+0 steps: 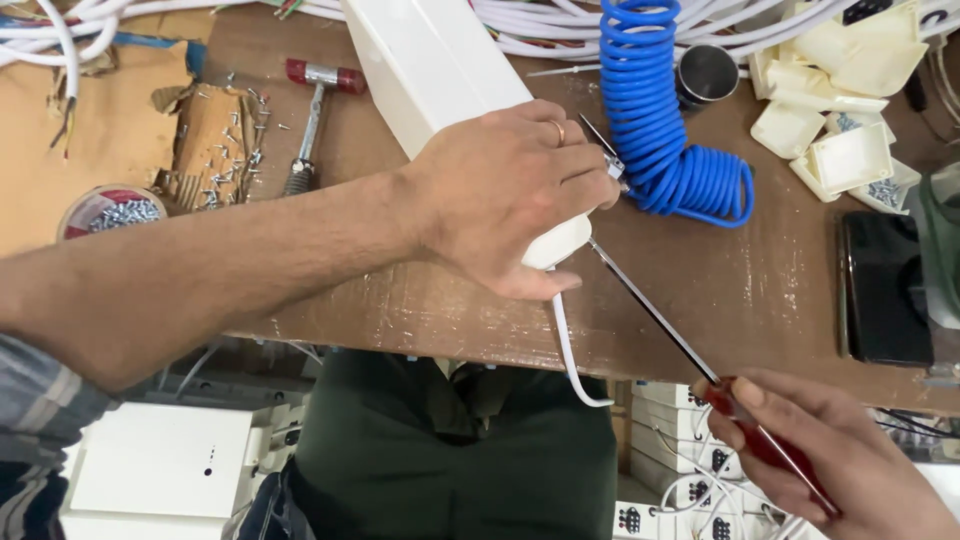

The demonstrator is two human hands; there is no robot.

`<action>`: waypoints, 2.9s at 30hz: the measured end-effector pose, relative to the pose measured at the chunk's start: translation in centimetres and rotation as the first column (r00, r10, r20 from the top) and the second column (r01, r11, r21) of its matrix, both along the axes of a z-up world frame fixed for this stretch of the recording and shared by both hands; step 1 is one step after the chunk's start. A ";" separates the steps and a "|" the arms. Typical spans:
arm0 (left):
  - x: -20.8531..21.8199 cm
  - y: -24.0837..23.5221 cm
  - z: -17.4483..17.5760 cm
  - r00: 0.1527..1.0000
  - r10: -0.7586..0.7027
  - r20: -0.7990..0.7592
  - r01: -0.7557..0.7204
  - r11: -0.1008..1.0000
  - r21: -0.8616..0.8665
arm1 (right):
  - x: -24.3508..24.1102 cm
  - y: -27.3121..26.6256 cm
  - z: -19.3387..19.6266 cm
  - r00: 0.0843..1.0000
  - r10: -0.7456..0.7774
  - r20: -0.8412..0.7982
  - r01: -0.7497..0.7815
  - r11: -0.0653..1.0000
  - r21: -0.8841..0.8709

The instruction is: The person works at a workbench assembling white electrical enclosure boxes. They fit a white cable into a gland on the underside of a box, hold a small white cover plate against the box and drive its screws with a red-handled screwdriver, use a powered screwdriver on the box's internal components, and place the finished box onto a stack of similar boxes on the floor.

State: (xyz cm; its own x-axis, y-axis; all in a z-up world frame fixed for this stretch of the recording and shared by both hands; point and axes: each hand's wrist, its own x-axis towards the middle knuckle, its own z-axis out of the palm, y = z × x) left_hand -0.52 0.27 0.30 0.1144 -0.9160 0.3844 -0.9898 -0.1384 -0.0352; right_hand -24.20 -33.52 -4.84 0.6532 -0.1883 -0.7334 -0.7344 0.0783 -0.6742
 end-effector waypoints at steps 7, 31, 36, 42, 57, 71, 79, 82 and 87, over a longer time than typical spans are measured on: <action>-0.2 0.2 0.2 0.999 -0.028 -0.027 0.026 0.997 -0.066 | -1.2 3.0 -0.8 0.962 0.137 0.235 -0.181 0.967 0.180; -0.6 0.6 0.0 0.998 -0.053 -0.041 0.045 0.984 -0.170 | 0.9 2.4 -0.4 0.981 0.111 0.160 -0.125 0.988 0.085; -0.2 1.4 0.2 0.925 -0.105 -0.365 -0.021 0.945 -0.326 | 0.1 5.7 -1.0 0.789 0.408 0.459 -0.054 0.790 -0.610; -0.3 0.8 0.1 0.858 -0.156 -0.489 -0.094 0.889 -0.448 | 4.7 6.2 -3.2 0.643 0.731 0.228 0.263 0.069 -0.962; -1.4 0.4 -0.1 0.853 -0.015 -0.521 -0.275 0.837 -0.474 | 13.0 16.1 -2.3 0.864 0.154 0.480 -0.305 0.918 0.254; -1.5 0.9 -0.3 0.863 -0.018 -0.506 -0.264 0.837 -0.480 | 12.2 16.5 -3.3 0.850 0.146 0.505 -0.259 0.952 0.162; -1.4 1.2 0.1 0.818 -0.040 -0.574 -0.276 0.849 -0.452 | 6.6 10.7 -3.2 0.601 0.688 0.407 0.351 0.230 -0.907; -1.6 1.0 0.0 0.821 -0.035 -0.570 -0.280 0.845 -0.455 | 4.6 6.2 -5.8 0.680 0.715 0.161 0.347 -0.121 -0.930; -2.3 0.5 -0.2 0.837 0.029 -0.546 -0.353 0.791 -0.499 | 1.8 5.2 -10.0 0.842 0.536 0.062 -0.048 0.189 -0.981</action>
